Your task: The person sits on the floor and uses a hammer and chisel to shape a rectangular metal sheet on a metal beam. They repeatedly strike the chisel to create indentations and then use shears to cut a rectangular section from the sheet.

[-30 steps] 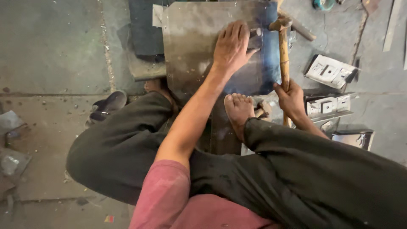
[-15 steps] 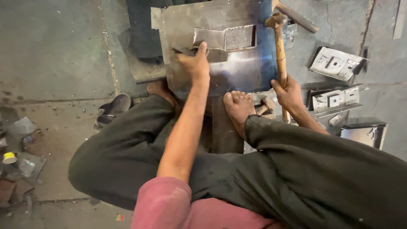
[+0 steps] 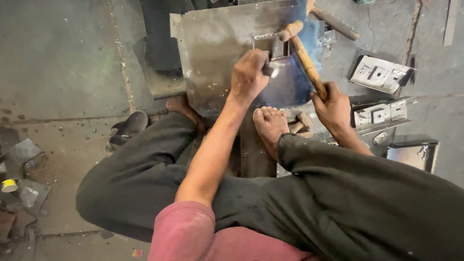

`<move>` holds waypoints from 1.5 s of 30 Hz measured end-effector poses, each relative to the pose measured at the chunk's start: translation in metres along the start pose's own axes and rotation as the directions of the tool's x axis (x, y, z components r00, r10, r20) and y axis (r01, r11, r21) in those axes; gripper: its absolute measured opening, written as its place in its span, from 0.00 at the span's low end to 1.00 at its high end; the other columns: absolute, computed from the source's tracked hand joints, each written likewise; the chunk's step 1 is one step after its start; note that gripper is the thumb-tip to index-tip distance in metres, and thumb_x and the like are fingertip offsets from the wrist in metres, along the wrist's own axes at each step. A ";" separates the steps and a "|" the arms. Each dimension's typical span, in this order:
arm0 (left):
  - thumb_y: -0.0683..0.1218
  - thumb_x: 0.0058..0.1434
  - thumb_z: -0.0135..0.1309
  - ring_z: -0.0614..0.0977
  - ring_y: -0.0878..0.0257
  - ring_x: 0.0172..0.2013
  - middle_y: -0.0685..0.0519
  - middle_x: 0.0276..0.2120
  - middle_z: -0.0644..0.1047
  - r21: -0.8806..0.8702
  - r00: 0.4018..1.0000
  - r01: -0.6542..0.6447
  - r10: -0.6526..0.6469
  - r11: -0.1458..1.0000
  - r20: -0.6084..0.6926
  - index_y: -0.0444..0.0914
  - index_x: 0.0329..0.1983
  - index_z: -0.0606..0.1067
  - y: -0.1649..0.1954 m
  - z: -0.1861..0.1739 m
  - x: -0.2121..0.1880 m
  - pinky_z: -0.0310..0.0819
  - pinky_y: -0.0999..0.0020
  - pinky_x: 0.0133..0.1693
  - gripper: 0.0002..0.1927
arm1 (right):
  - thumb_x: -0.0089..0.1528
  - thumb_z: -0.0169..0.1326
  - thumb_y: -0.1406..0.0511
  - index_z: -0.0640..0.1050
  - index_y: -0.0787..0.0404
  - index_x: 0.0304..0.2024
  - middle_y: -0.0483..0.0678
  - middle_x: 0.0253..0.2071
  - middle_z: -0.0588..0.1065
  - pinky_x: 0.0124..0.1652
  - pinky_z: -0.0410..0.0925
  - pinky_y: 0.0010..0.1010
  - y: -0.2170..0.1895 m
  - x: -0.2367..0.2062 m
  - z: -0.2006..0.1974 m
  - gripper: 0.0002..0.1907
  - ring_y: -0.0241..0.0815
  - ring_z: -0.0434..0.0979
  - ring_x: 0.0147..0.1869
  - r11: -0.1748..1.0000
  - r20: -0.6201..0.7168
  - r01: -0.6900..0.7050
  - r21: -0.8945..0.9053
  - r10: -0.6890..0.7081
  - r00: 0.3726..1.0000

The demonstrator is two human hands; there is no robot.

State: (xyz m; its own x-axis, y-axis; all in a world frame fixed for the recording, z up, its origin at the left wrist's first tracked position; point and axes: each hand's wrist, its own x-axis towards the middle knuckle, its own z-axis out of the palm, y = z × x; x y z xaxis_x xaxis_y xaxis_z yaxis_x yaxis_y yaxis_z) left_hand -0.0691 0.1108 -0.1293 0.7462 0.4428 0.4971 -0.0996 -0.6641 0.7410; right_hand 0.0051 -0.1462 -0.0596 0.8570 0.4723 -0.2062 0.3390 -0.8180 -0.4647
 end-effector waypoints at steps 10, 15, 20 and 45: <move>0.36 0.45 0.65 0.83 0.59 0.31 0.53 0.34 0.77 -0.788 0.325 0.579 -0.946 0.210 -0.013 0.36 0.44 0.69 -0.066 -0.027 0.007 0.83 0.55 0.32 0.24 | 0.60 0.65 0.66 0.73 0.66 0.57 0.66 0.54 0.69 0.54 0.65 0.50 -0.010 0.003 0.010 0.25 0.68 0.70 0.57 0.967 -0.070 0.248 -0.062 -0.252 0.965; 0.46 0.56 0.71 0.83 0.57 0.29 0.47 0.29 0.82 -0.123 0.609 0.780 -0.790 0.613 -0.070 0.32 0.37 0.78 -0.036 -0.023 0.018 0.78 0.59 0.34 0.15 | 0.64 0.65 0.68 0.72 0.63 0.61 0.59 0.62 0.66 0.63 0.64 0.49 -0.034 0.028 -0.006 0.25 0.63 0.67 0.64 0.917 -0.056 0.393 -0.069 -0.397 0.916; 0.46 0.62 0.66 0.82 0.45 0.37 0.43 0.37 0.80 -0.136 0.965 0.180 -0.148 0.974 0.218 0.36 0.43 0.75 0.010 -0.023 0.037 0.77 0.57 0.41 0.14 | 0.63 0.64 0.67 0.67 0.66 0.66 0.61 0.64 0.65 0.62 0.66 0.47 -0.070 0.075 -0.014 0.32 0.61 0.70 0.62 0.828 -0.049 0.540 0.150 -0.539 0.841; 0.46 0.67 0.60 0.84 0.60 0.31 0.48 0.35 0.82 -0.669 0.376 0.677 -0.926 0.307 -0.045 0.32 0.42 0.79 -0.097 -0.060 0.002 0.80 0.63 0.34 0.10 | 0.67 0.56 0.62 0.79 0.67 0.48 0.44 0.32 0.79 0.34 0.74 0.28 -0.074 0.097 0.013 0.14 0.32 0.78 0.32 0.855 0.418 -0.105 0.507 -0.138 0.898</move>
State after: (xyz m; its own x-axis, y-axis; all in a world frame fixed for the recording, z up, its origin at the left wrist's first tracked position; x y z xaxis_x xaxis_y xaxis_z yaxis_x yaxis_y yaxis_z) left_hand -0.0976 0.2123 -0.1734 0.3430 0.8080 -0.4791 0.0340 0.4991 0.8659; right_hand 0.0585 -0.0354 -0.0562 0.5604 0.6739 -0.4815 0.0028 -0.5829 -0.8126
